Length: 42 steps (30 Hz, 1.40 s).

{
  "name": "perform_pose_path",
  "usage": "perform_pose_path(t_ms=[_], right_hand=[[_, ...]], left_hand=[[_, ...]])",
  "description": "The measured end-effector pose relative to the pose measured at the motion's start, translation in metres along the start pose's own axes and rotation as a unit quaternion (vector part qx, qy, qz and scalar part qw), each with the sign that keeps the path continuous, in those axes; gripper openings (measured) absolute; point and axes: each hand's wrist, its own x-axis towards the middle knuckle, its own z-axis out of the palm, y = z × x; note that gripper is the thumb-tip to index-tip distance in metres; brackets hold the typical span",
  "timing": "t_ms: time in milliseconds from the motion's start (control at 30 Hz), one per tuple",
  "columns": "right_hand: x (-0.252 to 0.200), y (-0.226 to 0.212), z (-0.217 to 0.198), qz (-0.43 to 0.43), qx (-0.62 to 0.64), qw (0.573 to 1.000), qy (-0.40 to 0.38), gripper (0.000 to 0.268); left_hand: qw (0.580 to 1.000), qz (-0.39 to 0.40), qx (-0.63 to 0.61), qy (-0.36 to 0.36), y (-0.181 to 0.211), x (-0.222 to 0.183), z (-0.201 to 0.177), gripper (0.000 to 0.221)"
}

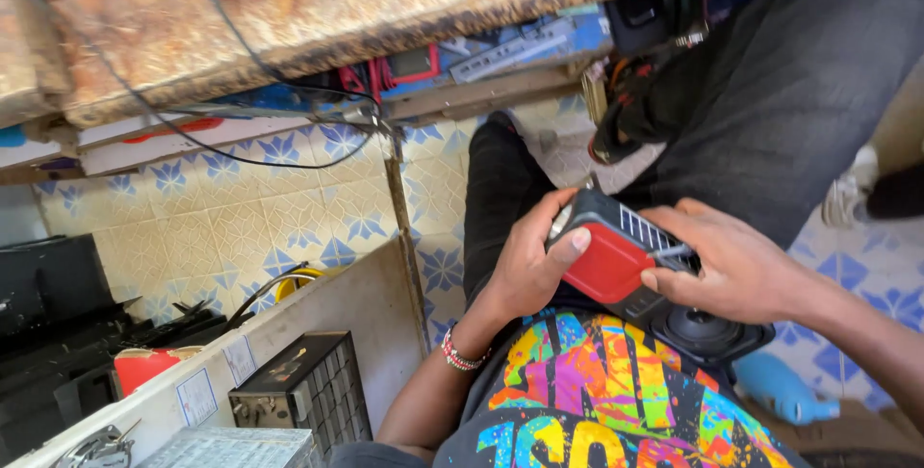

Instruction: Finishing the assembly of a portable speaker by attaching the front grill and using a screwdriver to secure components.

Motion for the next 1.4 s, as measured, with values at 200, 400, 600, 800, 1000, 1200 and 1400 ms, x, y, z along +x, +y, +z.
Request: perform_pose_path(t_ms=[200, 400, 600, 800, 1000, 1200, 1400], right_hand=[[0.033, -0.031, -0.044, -0.134, -0.12, 0.978, -0.107, 0.08], [0.106, -0.159, -0.131, -0.231, -0.131, 0.95, 0.162, 0.042], [0.249, -0.248, -0.108, -0.266, -0.337, 0.879, 0.207, 0.084], [0.249, -0.224, -0.099, -0.309, -0.443, 0.793, 0.281, 0.078], [0.24, -0.177, -0.094, -0.422, -0.417, 0.722, 0.357, 0.03], [0.139, -0.163, -0.111, -0.437, -0.368, 0.692, 0.441, 0.01], [-0.003, -0.081, -0.095, -0.32, -0.159, 0.84, 0.408, 0.011]], left_hand=[[0.997, 0.025, 0.02, -0.064, -0.006, -0.003, -0.027, 0.063], [0.986, -0.063, 0.145, -0.045, 0.007, -0.005, -0.021, 0.069], [0.985, -0.044, 0.16, -0.041, 0.003, -0.009, -0.029, 0.064], [0.986, -0.063, 0.147, -0.039, -0.009, -0.022, -0.041, 0.067], [0.952, 0.034, 0.243, -0.185, -0.018, 0.011, -0.056, 0.061], [0.819, -0.1, 0.422, -0.375, 0.053, 0.068, -0.038, 0.066], [0.839, -0.038, 0.251, -0.481, 0.011, 0.098, -0.023, 0.056]])
